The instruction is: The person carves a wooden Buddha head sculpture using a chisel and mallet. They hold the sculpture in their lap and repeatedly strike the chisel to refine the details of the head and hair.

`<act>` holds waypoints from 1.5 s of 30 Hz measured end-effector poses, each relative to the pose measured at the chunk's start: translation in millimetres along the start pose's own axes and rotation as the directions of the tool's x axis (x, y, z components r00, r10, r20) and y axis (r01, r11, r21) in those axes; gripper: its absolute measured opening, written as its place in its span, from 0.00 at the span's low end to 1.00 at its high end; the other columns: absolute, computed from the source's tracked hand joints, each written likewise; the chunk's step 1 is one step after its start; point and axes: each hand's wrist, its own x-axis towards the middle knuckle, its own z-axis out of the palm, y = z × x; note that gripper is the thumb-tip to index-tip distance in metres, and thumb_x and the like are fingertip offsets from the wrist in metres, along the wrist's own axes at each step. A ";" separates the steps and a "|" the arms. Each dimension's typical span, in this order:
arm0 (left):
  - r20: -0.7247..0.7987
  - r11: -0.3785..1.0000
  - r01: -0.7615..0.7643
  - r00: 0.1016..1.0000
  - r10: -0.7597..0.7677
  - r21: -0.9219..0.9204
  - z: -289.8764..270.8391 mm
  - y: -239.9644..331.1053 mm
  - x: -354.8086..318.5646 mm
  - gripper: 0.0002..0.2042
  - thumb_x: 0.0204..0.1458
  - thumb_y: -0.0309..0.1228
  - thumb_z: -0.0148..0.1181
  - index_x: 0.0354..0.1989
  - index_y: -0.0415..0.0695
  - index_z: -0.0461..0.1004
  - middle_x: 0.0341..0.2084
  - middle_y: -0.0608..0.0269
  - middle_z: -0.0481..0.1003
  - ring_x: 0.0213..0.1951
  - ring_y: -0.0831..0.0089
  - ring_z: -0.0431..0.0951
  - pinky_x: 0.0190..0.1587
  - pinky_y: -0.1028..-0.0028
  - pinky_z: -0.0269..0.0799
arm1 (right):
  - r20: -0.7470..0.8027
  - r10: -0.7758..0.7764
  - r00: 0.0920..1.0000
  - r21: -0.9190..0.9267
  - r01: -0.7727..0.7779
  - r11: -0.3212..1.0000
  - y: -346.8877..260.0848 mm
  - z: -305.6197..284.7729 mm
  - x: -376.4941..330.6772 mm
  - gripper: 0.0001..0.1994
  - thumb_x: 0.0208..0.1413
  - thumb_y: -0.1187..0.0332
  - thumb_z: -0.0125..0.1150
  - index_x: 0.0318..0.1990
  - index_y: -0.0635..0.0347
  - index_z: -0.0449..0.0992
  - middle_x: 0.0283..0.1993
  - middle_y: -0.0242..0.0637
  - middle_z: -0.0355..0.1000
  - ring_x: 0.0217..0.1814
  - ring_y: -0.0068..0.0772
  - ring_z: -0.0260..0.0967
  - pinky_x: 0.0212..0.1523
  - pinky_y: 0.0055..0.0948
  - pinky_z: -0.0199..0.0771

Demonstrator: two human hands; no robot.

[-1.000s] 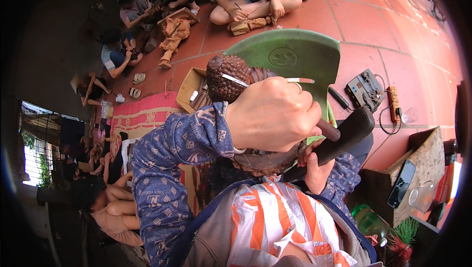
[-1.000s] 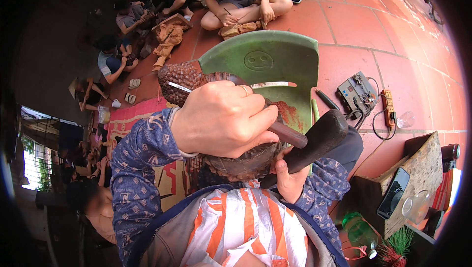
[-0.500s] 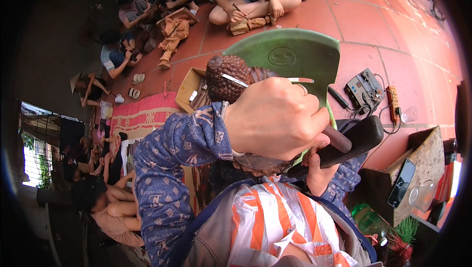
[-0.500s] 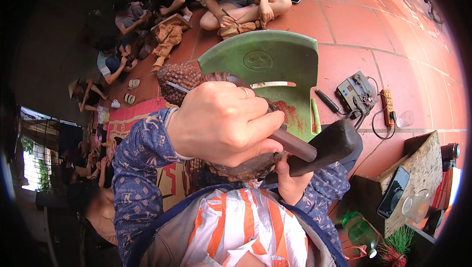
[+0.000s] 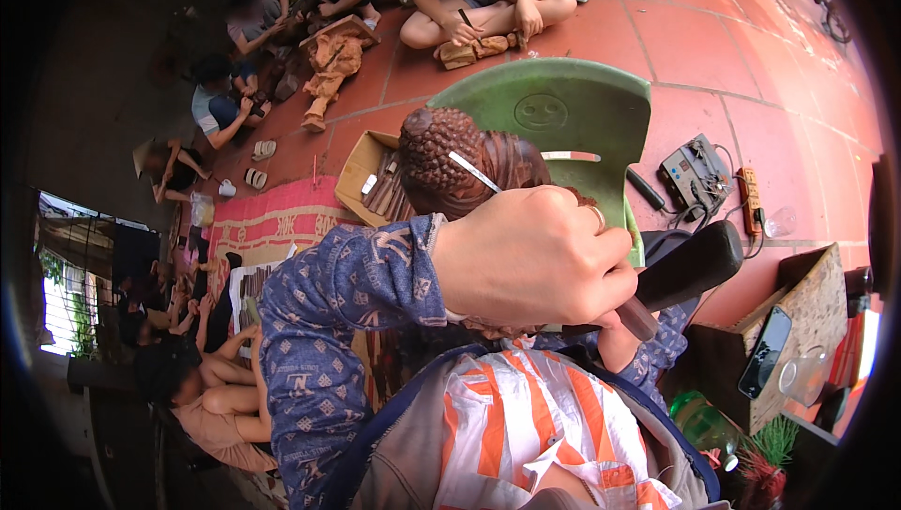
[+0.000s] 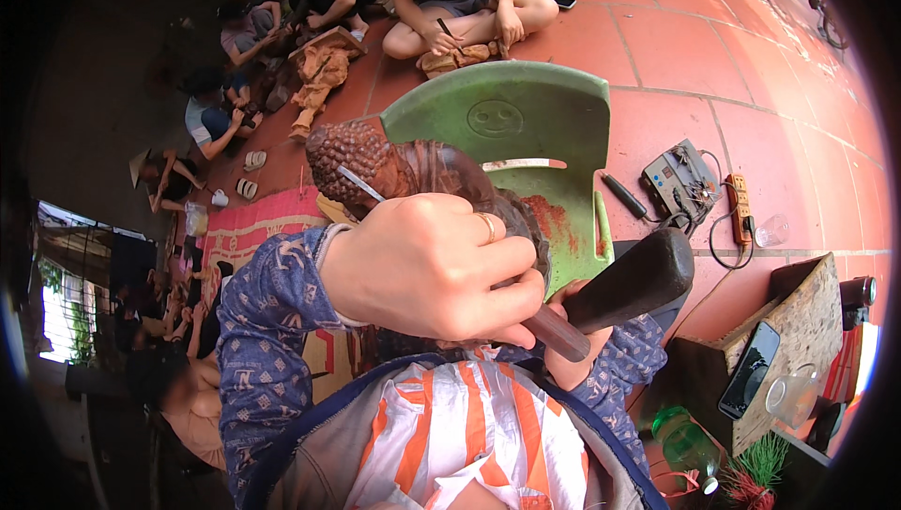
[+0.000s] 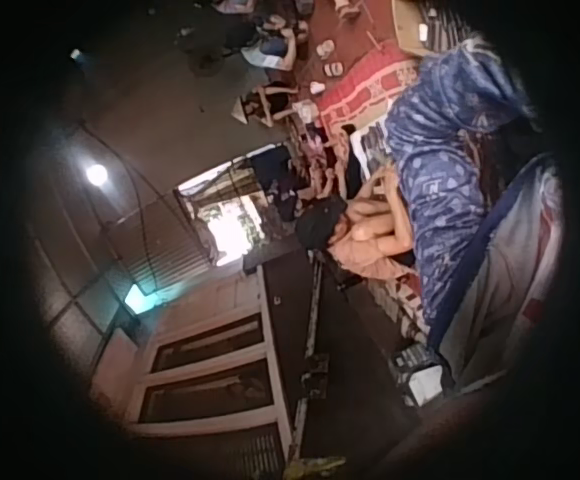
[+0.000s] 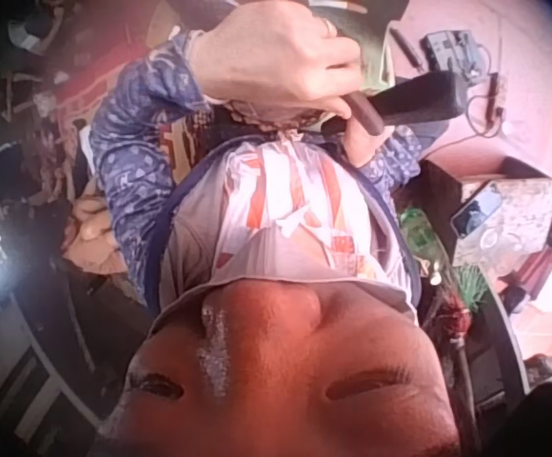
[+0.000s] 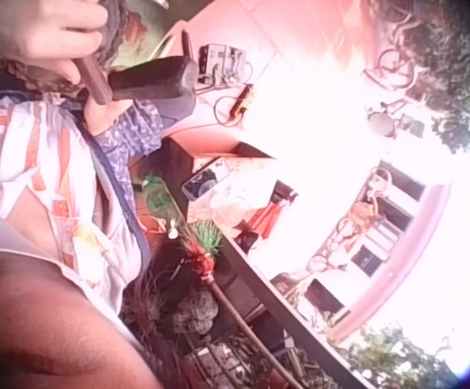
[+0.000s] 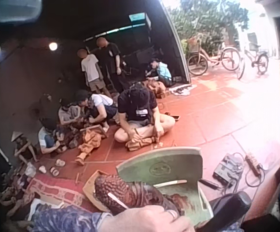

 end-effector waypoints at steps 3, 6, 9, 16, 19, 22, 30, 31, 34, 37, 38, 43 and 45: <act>0.046 0.999 0.035 0.998 -0.035 0.007 -2.4 -2.8 -2.0 0.15 0.45 0.46 0.63 0.25 0.47 0.71 0.19 0.68 0.65 0.21 0.73 0.73 0.22 0.75 0.68 | 0.022 -0.115 0.993 -0.096 0.117 0.988 6.0 -0.8 0.8 0.11 0.50 0.75 0.68 0.37 0.64 0.69 0.33 0.32 0.68 0.31 0.23 0.66 0.32 0.24 0.67; 0.049 0.998 0.067 0.997 -0.067 -0.015 -2.6 -4.5 -3.9 0.16 0.45 0.46 0.63 0.24 0.46 0.71 0.19 0.68 0.65 0.21 0.73 0.73 0.23 0.74 0.69 | 0.073 -0.019 0.997 -0.030 0.021 0.999 14.9 -6.6 -2.9 0.12 0.50 0.75 0.68 0.38 0.65 0.69 0.33 0.33 0.68 0.29 0.22 0.66 0.29 0.22 0.67; 0.038 0.997 0.081 0.996 -0.081 -0.014 -3.7 -4.7 -3.3 0.16 0.45 0.46 0.63 0.24 0.47 0.71 0.19 0.68 0.65 0.21 0.73 0.73 0.23 0.74 0.69 | 0.048 0.024 0.999 0.009 -0.024 1.000 11.4 -4.1 -2.8 0.12 0.51 0.75 0.67 0.39 0.65 0.69 0.33 0.33 0.68 0.28 0.21 0.66 0.27 0.20 0.67; 0.081 0.997 0.057 0.995 -0.062 0.056 -0.6 -8.3 -7.2 0.16 0.46 0.47 0.62 0.25 0.47 0.71 0.19 0.68 0.66 0.21 0.74 0.73 0.24 0.75 0.69 | 0.101 -0.003 0.995 0.171 -0.014 0.985 7.3 1.9 -2.2 0.13 0.56 0.71 0.65 0.42 0.66 0.67 0.33 0.34 0.68 0.27 0.21 0.68 0.26 0.20 0.68; 0.109 0.998 0.033 0.993 -0.040 0.062 -1.3 -9.7 -9.7 0.16 0.47 0.48 0.62 0.26 0.47 0.71 0.19 0.68 0.65 0.22 0.74 0.73 0.24 0.75 0.69 | 0.096 -0.018 0.995 0.255 -0.007 0.967 11.1 6.5 -6.9 0.16 0.57 0.66 0.66 0.42 0.66 0.65 0.33 0.34 0.68 0.27 0.22 0.67 0.27 0.20 0.68; 0.065 0.998 0.010 0.998 -0.013 0.055 -0.6 -10.4 -10.0 0.16 0.47 0.48 0.61 0.26 0.46 0.72 0.19 0.69 0.65 0.22 0.75 0.73 0.24 0.75 0.68 | 0.099 -0.069 0.993 0.348 0.030 0.937 9.8 12.6 -12.6 0.21 0.55 0.58 0.68 0.42 0.64 0.65 0.32 0.32 0.67 0.27 0.22 0.67 0.27 0.20 0.68; 0.012 0.999 -0.002 1.000 0.002 0.032 -1.6 -10.5 -7.8 0.16 0.47 0.48 0.61 0.27 0.46 0.72 0.19 0.70 0.64 0.21 0.75 0.71 0.23 0.76 0.66 | 0.134 -0.196 0.971 0.312 0.146 0.939 8.4 15.1 -19.9 0.35 0.56 0.45 0.62 0.56 0.67 0.58 0.32 0.33 0.64 0.28 0.22 0.66 0.25 0.21 0.69; -0.001 1.000 0.004 1.000 -0.004 0.022 -1.6 -10.1 -7.4 0.16 0.47 0.48 0.62 0.27 0.46 0.72 0.19 0.70 0.64 0.21 0.76 0.71 0.23 0.76 0.66 | 0.118 -0.172 0.978 0.338 0.124 0.933 2.4 16.5 -19.8 0.32 0.55 0.46 0.64 0.52 0.65 0.60 0.33 0.32 0.64 0.29 0.21 0.65 0.26 0.20 0.69; -0.041 0.999 0.004 0.999 -0.003 0.032 0.5 -10.9 -7.2 0.17 0.46 0.48 0.62 0.27 0.47 0.72 0.18 0.70 0.64 0.20 0.76 0.71 0.22 0.76 0.66 | 0.105 -0.118 0.988 0.365 0.072 0.928 -8.0 18.1 -18.1 0.28 0.52 0.46 0.66 0.44 0.62 0.63 0.33 0.31 0.65 0.30 0.19 0.64 0.29 0.19 0.69; -0.072 1.000 0.007 0.997 -0.006 0.018 -1.6 -10.1 -4.8 0.17 0.45 0.49 0.62 0.26 0.47 0.72 0.18 0.70 0.64 0.19 0.76 0.71 0.21 0.76 0.66 | 0.131 -0.140 0.982 0.331 0.090 0.939 -5.2 12.9 -19.1 0.28 0.54 0.46 0.65 0.46 0.63 0.63 0.34 0.32 0.66 0.30 0.20 0.64 0.29 0.19 0.68; -0.094 1.000 0.006 0.996 -0.005 0.011 -0.9 -9.7 -4.3 0.17 0.45 0.49 0.63 0.26 0.47 0.72 0.18 0.70 0.64 0.19 0.76 0.71 0.21 0.76 0.66 | 0.119 -0.165 0.979 0.347 0.115 0.931 -0.8 12.6 -19.8 0.28 0.55 0.47 0.64 0.46 0.63 0.63 0.34 0.32 0.67 0.31 0.21 0.65 0.30 0.19 0.68; -0.173 0.999 -0.007 0.985 0.001 -0.037 -1.1 -9.5 -1.4 0.18 0.44 0.49 0.63 0.26 0.46 0.72 0.17 0.70 0.63 0.18 0.76 0.70 0.19 0.75 0.65 | 0.077 -0.294 0.953 0.139 0.282 0.949 7.1 -0.5 -16.9 0.28 0.58 0.49 0.63 0.49 0.65 0.63 0.35 0.35 0.67 0.32 0.24 0.66 0.34 0.24 0.68; -0.176 0.999 -0.016 0.984 0.006 -0.051 -4.7 -9.0 -1.5 0.18 0.43 0.49 0.64 0.27 0.46 0.73 0.17 0.70 0.62 0.17 0.76 0.70 0.17 0.75 0.64 | -0.046 -0.344 0.938 0.179 0.346 0.921 1.6 10.1 -13.8 0.30 0.58 0.46 0.61 0.52 0.66 0.64 0.37 0.36 0.68 0.32 0.23 0.67 0.33 0.25 0.69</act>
